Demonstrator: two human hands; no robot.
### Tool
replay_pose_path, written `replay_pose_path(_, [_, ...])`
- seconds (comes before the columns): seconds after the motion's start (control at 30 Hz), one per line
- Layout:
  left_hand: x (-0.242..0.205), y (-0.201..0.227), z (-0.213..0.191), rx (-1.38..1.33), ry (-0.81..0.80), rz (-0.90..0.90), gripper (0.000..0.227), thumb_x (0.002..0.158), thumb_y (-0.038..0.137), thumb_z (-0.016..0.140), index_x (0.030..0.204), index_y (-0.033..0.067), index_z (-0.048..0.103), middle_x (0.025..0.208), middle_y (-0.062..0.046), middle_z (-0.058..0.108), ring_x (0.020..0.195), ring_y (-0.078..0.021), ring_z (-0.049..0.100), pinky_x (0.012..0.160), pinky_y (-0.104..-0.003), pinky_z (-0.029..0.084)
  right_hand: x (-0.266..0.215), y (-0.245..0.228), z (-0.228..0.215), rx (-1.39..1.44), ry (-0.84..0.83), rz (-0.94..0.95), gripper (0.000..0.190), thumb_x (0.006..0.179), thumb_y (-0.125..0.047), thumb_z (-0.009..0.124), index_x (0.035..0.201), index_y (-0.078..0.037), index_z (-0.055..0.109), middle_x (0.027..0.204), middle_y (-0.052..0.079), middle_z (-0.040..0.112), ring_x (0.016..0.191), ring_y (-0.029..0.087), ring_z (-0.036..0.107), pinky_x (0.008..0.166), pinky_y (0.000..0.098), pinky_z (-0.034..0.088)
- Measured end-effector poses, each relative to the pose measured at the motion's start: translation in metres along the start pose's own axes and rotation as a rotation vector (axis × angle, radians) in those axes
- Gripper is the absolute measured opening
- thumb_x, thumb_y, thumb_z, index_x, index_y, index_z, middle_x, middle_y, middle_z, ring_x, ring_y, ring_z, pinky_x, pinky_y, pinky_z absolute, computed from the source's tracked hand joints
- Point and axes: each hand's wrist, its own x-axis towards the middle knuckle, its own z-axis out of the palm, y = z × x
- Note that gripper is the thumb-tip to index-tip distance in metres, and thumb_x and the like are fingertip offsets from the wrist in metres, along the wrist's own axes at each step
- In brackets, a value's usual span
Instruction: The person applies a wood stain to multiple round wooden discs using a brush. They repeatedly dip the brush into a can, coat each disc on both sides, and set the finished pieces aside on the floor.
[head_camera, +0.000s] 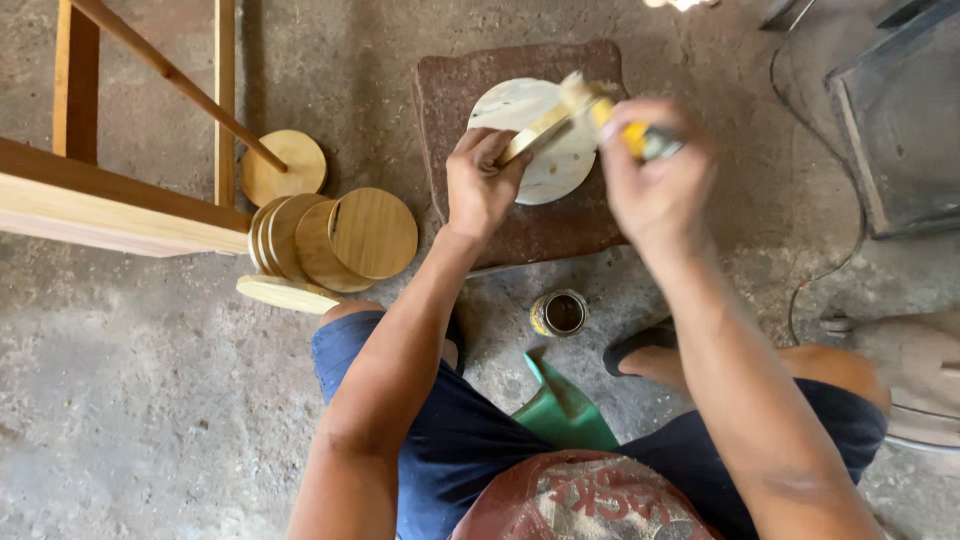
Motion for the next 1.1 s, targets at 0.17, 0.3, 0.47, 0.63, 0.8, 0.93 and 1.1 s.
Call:
replay_pose_path(0.17, [-0.004, -0.003, -0.003, 0.027, -0.102, -0.080, 0.030, 0.081, 0.012, 0.085, 0.107, 0.0048, 0.074, 0.098, -0.015, 0.072, 0.086, -0.0299, 0.071, 0.076, -0.039, 0.058, -0.002, 0.013, 0.002, -0.110, -0.003, -0.189, 0.012, 0.103, 0.002, 0.077, 0.110, -0.001, 0.066, 0.108, 0.015, 0.073, 0.098, 0.025, 0.074, 0.085, 0.0365, 0.060])
replay_pose_path(0.3, [-0.009, -0.008, -0.005, 0.308, -0.260, 0.060, 0.033, 0.081, 0.018, 0.081, 0.112, 0.0077, 0.072, 0.092, -0.017, 0.069, 0.088, -0.0378, 0.067, 0.077, -0.047, 0.056, 0.012, 0.035, -0.009, -0.214, -0.017, -0.166, 0.011, 0.105, 0.001, 0.078, 0.105, -0.001, 0.067, 0.103, 0.013, 0.073, 0.093, 0.025, 0.073, 0.081, 0.0354, 0.058])
replay_pose_path(0.47, [-0.022, -0.016, 0.002, 0.378, -0.303, 0.011, 0.023, 0.082, 0.016, 0.076, 0.103, 0.0093, 0.071, 0.090, -0.015, 0.070, 0.090, -0.0380, 0.067, 0.079, -0.048, 0.056, 0.021, 0.024, -0.007, -0.065, 0.081, -0.140, 0.011, 0.100, 0.007, 0.069, 0.110, 0.001, 0.065, 0.107, 0.016, 0.071, 0.096, 0.025, 0.072, 0.085, 0.0390, 0.058])
replay_pose_path(0.63, [-0.015, -0.019, 0.012, 0.323, -0.248, 0.001, 0.016, 0.081, 0.017, 0.078, 0.093, 0.0079, 0.073, 0.089, -0.015, 0.070, 0.090, -0.0376, 0.068, 0.079, -0.047, 0.056, 0.002, -0.021, 0.018, -0.169, -0.165, -0.459, 0.008, 0.099, -0.001, 0.071, 0.101, -0.003, 0.064, 0.102, 0.013, 0.071, 0.096, 0.028, 0.070, 0.089, 0.0416, 0.060])
replay_pose_path(0.8, [-0.015, -0.016, 0.014, 0.273, -0.180, -0.037, 0.027, 0.081, 0.019, 0.078, 0.106, 0.0077, 0.075, 0.090, -0.015, 0.070, 0.088, -0.0363, 0.068, 0.079, -0.046, 0.056, 0.003, 0.006, 0.003, 0.042, -0.078, -0.007, 0.004, 0.099, -0.007, 0.068, 0.101, -0.005, 0.065, 0.098, 0.007, 0.071, 0.092, 0.020, 0.074, 0.079, 0.0369, 0.062])
replay_pose_path(0.93, [-0.015, -0.023, 0.021, 0.313, -0.244, -0.131, 0.028, 0.078, 0.019, 0.079, 0.104, 0.0083, 0.077, 0.088, -0.015, 0.070, 0.087, -0.0362, 0.068, 0.078, -0.047, 0.056, 0.021, 0.038, -0.004, -0.143, -0.043, -0.064, 0.009, 0.103, -0.003, 0.077, 0.106, -0.002, 0.068, 0.099, 0.012, 0.072, 0.087, 0.023, 0.074, 0.072, 0.0388, 0.059])
replay_pose_path(1.1, [-0.024, -0.038, 0.028, 0.333, -0.216, -0.131, 0.025, 0.081, 0.016, 0.079, 0.104, 0.0053, 0.075, 0.087, -0.016, 0.071, 0.087, -0.0371, 0.067, 0.078, -0.048, 0.055, 0.009, 0.012, 0.010, -0.273, -0.059, -0.303, 0.012, 0.102, 0.003, 0.076, 0.106, -0.004, 0.067, 0.105, 0.014, 0.071, 0.100, 0.027, 0.071, 0.087, 0.0418, 0.059])
